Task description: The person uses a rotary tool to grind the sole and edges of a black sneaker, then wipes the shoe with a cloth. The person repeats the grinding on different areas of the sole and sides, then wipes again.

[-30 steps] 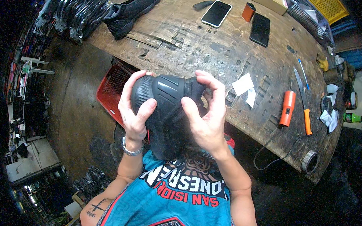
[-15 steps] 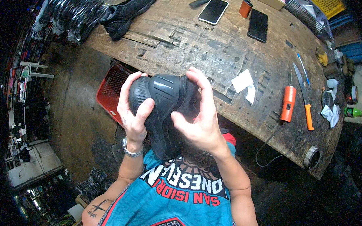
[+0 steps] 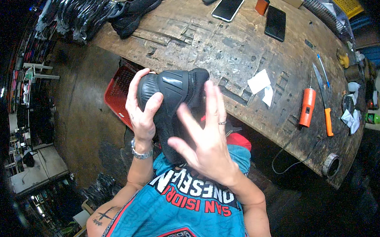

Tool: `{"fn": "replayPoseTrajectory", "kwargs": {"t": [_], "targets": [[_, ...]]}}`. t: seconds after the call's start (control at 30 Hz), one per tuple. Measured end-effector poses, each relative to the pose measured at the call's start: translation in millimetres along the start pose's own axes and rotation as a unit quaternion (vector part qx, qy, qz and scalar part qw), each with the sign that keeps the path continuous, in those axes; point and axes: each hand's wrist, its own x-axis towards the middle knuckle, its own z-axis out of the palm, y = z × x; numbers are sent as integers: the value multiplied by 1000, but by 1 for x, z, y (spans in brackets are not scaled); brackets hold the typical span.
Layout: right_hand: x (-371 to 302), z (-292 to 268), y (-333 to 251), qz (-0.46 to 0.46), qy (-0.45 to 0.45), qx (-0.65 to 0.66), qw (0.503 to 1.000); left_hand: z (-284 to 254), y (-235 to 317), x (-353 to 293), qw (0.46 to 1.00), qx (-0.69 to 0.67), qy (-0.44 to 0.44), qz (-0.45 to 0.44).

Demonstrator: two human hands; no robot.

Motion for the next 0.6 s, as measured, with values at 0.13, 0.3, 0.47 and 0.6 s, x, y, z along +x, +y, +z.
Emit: {"fn": "replayPoseTrajectory", "kwargs": {"t": [0.13, 0.3, 0.47, 0.6], "targets": [[-7, -21, 23, 66, 145, 253, 954, -3, -4, 3, 1000, -6, 2, -18], [-16, -53, 100, 224, 271, 160, 922, -1, -23, 16, 998, -22, 15, -51], [-31, -84, 162, 214, 331, -216, 894, 8, -46, 29, 994, -68, -8, -86], [-55, -135, 197, 330, 287, -389, 811, 13, -53, 32, 993, -75, -11, -95]]}}
